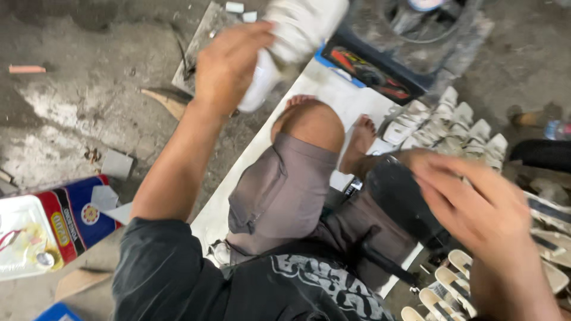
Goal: The person sits on the floor and assembles white plastic slippers by attaching black rubber soles. They use a handheld tool to press the sole onto the slipper base, repeating the process for multiple units.
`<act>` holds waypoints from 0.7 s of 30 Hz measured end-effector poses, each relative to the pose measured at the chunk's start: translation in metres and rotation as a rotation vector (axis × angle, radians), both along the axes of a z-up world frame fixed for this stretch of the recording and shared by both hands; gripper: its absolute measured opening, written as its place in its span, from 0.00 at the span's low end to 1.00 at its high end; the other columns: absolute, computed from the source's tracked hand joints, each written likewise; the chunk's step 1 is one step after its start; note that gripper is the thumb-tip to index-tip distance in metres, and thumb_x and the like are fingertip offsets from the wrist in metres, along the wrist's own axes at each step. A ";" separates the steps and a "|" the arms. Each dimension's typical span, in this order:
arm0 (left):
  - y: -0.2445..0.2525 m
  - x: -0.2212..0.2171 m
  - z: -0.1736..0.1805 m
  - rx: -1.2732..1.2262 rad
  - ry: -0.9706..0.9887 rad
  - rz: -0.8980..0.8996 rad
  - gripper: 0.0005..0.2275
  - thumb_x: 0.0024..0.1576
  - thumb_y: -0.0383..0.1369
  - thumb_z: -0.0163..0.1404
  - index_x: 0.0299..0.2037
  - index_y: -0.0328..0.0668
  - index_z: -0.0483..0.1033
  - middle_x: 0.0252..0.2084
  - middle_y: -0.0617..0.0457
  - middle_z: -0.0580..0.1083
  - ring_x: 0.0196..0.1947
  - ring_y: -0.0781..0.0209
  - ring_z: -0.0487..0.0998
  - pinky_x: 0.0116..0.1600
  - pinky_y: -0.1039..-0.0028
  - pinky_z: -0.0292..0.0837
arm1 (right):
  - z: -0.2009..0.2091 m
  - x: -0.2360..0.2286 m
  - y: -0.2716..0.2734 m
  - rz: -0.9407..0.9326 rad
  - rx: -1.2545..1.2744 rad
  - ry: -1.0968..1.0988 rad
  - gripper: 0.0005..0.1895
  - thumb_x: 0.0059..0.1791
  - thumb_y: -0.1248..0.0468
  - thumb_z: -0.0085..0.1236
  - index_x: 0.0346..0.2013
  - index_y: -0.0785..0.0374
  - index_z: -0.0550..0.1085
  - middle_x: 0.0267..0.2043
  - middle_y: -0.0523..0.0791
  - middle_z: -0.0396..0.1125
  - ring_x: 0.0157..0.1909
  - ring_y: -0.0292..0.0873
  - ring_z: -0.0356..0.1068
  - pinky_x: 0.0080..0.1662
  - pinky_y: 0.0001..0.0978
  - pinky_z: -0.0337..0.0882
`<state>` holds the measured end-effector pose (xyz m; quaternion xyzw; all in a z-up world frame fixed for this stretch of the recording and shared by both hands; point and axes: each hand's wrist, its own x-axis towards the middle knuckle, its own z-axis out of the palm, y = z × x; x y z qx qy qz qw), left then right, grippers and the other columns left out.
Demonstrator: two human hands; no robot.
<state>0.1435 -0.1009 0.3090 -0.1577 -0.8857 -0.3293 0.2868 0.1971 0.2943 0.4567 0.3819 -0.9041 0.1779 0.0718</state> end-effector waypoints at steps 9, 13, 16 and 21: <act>0.147 0.002 0.110 0.163 -0.209 -0.768 0.05 0.57 0.25 0.52 0.37 0.38 0.68 0.38 0.49 0.70 0.39 0.45 0.76 0.41 0.59 0.71 | 0.055 -0.002 -0.008 0.070 0.001 -0.178 0.15 0.43 0.68 0.69 0.44 0.63 0.79 0.60 0.51 0.68 0.45 0.46 0.76 0.47 0.37 0.76; 0.176 -0.014 0.099 0.227 -0.236 -0.808 0.07 0.59 0.25 0.55 0.39 0.40 0.67 0.40 0.50 0.70 0.42 0.47 0.76 0.45 0.61 0.72 | 0.030 -0.004 0.014 0.009 0.011 -0.156 0.11 0.46 0.66 0.69 0.42 0.63 0.78 0.58 0.51 0.70 0.45 0.44 0.76 0.47 0.35 0.76; 0.180 -0.033 0.072 0.497 0.119 -0.660 0.17 0.50 0.25 0.56 0.47 0.39 0.65 0.52 0.43 0.66 0.53 0.40 0.71 0.53 0.60 0.73 | 0.005 -0.038 0.035 -0.073 0.179 -0.081 0.07 0.49 0.64 0.69 0.39 0.60 0.79 0.54 0.49 0.74 0.48 0.45 0.77 0.45 0.33 0.77; 0.184 -0.057 0.001 0.517 -0.300 -0.179 0.17 0.60 0.30 0.62 0.53 0.43 0.67 0.54 0.46 0.69 0.55 0.45 0.75 0.57 0.64 0.75 | -0.051 -0.163 0.075 -0.128 0.330 0.173 0.09 0.54 0.64 0.64 0.46 0.66 0.80 0.43 0.48 0.74 0.43 0.48 0.74 0.43 0.39 0.73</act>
